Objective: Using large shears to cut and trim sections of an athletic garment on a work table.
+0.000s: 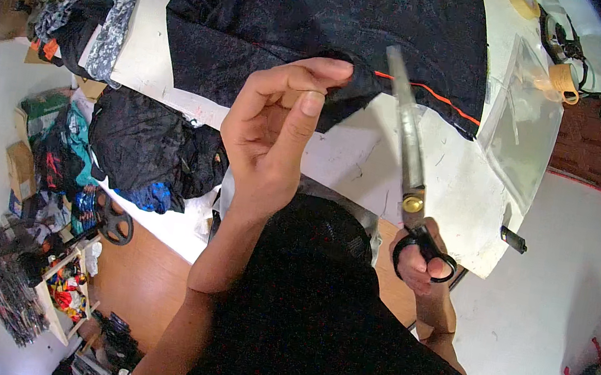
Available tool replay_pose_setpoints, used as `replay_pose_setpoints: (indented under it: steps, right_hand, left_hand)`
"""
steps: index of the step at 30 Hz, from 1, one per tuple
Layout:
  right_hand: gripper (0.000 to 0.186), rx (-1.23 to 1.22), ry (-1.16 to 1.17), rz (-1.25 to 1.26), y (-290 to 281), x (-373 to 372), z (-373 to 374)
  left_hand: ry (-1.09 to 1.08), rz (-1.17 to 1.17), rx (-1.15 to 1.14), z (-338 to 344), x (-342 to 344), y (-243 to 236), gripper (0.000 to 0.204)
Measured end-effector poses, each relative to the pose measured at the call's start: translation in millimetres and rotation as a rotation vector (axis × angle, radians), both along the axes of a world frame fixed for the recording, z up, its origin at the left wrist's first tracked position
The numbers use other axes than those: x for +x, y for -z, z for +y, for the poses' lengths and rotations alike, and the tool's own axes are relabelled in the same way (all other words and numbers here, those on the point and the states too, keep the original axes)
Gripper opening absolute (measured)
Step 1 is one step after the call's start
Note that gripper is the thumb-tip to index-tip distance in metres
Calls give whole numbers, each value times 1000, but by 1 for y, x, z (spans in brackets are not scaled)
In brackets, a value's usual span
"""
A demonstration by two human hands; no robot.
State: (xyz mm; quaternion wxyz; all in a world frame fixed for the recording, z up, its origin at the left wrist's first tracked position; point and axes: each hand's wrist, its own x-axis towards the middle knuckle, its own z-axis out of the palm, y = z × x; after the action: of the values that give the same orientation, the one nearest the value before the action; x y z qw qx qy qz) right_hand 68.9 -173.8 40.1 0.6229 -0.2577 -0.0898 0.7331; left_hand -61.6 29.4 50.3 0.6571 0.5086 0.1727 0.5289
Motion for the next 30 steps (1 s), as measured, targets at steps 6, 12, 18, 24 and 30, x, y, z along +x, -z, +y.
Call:
replay_pose_setpoints:
  steps: [6, 12, 18, 24, 30]
  right_hand:
    - [51, 80, 309, -231, 11, 4, -2]
    - [53, 157, 310, -398, 20, 30, 10]
    - [43, 36, 431, -353, 22, 20, 8]
    - [41, -35, 402, -408, 23, 12, 13]
    - [46, -67, 341, -482, 23, 9, 6]
  left_hand:
    - [92, -52, -92, -1, -2, 8, 9]
    - [372, 558, 577, -39, -2, 38, 20]
    - [-284, 928, 425, -14, -5, 44, 29]
    - [223, 1102, -48, 4, -16, 60, 40]
    - [350, 440, -803, 1, 0, 38, 24]
